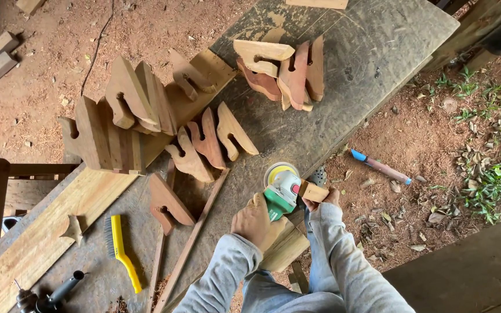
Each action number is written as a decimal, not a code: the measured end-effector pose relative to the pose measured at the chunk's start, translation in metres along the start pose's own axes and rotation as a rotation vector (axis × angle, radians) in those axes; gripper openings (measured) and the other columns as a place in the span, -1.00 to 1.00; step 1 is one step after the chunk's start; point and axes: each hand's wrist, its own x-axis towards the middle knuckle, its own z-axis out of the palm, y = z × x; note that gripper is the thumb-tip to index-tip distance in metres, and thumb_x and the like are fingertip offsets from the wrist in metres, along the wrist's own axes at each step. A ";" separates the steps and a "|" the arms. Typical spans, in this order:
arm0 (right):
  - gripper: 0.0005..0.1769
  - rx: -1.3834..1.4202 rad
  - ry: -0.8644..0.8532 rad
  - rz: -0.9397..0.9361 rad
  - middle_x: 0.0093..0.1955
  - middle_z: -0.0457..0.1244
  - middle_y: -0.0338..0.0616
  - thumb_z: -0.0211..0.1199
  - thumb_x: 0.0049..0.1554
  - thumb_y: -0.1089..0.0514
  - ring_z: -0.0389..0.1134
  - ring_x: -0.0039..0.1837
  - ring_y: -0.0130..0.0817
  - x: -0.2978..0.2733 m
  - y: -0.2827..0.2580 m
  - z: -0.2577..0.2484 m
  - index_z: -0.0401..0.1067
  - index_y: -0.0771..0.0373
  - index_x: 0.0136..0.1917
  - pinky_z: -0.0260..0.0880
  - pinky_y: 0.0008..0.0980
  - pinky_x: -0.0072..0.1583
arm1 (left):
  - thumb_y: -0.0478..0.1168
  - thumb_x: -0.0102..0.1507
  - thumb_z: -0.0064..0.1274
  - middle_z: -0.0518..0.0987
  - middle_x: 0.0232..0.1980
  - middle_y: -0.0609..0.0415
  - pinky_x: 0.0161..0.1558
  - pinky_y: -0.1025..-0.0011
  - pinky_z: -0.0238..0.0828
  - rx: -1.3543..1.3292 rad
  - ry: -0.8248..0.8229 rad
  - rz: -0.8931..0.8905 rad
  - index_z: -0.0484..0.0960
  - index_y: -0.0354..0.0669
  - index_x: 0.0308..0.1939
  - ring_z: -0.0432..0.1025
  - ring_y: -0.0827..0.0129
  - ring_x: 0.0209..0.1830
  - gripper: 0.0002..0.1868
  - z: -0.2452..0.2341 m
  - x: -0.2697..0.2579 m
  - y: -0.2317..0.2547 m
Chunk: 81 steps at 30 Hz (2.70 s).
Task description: Sanding small, decorative wooden pieces using an electric power sander on a wooden workbench.
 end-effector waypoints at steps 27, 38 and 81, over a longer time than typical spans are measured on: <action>-0.45 0.048 0.093 -0.108 -0.13 0.34 0.06 0.18 0.10 -0.24 0.47 -0.20 0.13 -0.055 0.011 0.024 0.14 0.16 0.13 0.65 0.20 -0.11 | 0.15 0.04 0.20 0.56 -0.18 -0.07 -0.19 -0.10 0.52 -0.012 -0.128 0.011 0.35 -0.08 0.00 0.59 -0.22 -0.22 -0.38 -0.007 -0.008 0.010; -0.55 0.023 0.078 -0.150 -0.17 0.35 0.05 0.10 0.13 -0.21 0.47 -0.25 0.08 -0.066 0.016 0.030 0.23 0.17 0.07 0.66 0.15 -0.13 | 0.20 0.05 0.18 0.58 -0.11 -0.12 -0.06 -0.10 0.52 -0.124 -0.207 -0.050 0.35 -0.07 0.00 0.58 -0.23 -0.08 -0.37 -0.020 -0.009 0.017; -0.58 0.051 0.105 -0.299 -0.16 0.38 0.13 0.16 0.18 -0.08 0.46 -0.28 -0.05 -0.097 0.021 0.029 0.40 0.34 0.08 0.58 -0.19 -0.30 | 0.12 0.07 0.29 0.61 -0.29 -0.08 -0.55 0.18 0.53 0.056 -0.063 0.017 0.40 -0.27 -0.02 0.56 0.07 -0.60 -0.34 -0.017 -0.005 0.023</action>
